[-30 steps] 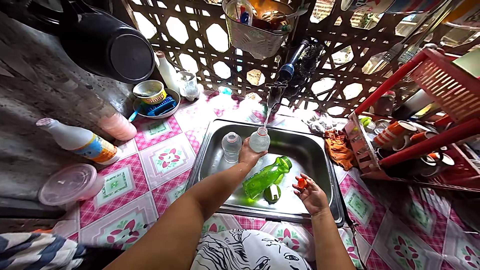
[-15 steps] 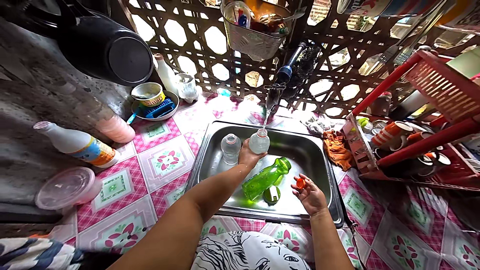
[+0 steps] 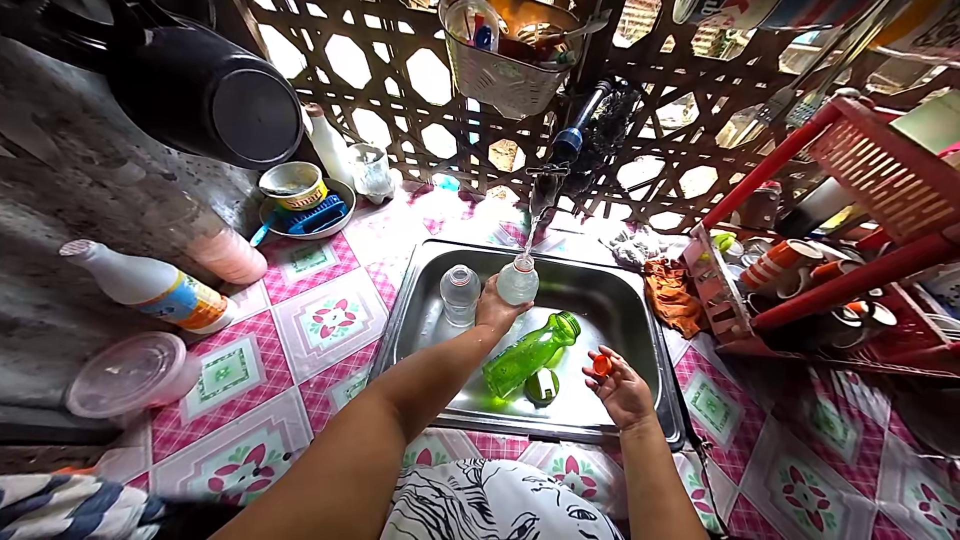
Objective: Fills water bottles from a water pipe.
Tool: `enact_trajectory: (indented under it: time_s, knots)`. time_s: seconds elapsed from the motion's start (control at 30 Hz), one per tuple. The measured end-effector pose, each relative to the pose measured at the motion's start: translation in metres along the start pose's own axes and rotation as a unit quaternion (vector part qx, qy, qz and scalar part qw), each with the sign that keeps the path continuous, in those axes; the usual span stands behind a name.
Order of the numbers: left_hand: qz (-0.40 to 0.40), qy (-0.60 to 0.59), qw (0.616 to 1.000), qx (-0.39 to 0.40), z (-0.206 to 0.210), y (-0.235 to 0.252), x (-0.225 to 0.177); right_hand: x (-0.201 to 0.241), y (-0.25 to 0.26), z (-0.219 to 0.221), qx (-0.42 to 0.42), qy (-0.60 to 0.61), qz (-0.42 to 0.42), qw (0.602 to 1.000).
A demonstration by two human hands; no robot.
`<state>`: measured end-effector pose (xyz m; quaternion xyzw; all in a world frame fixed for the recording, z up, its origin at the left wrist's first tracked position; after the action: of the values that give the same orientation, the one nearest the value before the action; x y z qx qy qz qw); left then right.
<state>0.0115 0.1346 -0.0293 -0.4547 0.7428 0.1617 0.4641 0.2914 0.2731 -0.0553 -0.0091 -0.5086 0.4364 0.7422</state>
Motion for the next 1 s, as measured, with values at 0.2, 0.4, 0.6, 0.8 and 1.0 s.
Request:
enact_trajectory:
  time_s: [0.2, 0.4, 0.6, 0.8, 1.0]
  knots:
    - [0.000, 0.004, 1.000, 0.002, 0.0002, -0.0003, -0.0006, 0.0009, 0.0005, 0.0012, 0.002, 0.002, 0.002, 1.000]
    - [0.001, 0.005, 1.000, 0.002, 0.0006, 0.0006, 0.0005, 0.0017, -0.0003, 0.0020, 0.005, -0.005, 0.000, 1.000]
    - [0.001, 0.006, 1.000, 0.010, -0.0047, -0.0028, -0.0014, 0.0019, -0.0009, 0.0056, 0.010, -0.014, -0.005, 1.000]
    - [-0.004, 0.010, 1.000, 0.005, -0.0017, -0.0015, 0.0018, -0.0026, -0.0014, 0.0046, 0.009, 0.000, 0.004, 1.000]
    - [-0.001, 0.014, 1.000, 0.002, 0.0001, -0.0017, -0.0001, -0.0037, -0.0026, 0.0013, 0.002, 0.005, 0.004, 1.000]
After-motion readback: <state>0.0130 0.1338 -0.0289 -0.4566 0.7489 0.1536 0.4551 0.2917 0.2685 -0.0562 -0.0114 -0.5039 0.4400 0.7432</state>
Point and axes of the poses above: each hand's wrist, its own y-axis towards the middle knuckle, its own z-axis out of the palm, x = y × z, the point moved 6 cm from there along y, towards the middle knuckle, and after that the axes turned 4 degrees about x, right-handed, at the moved point
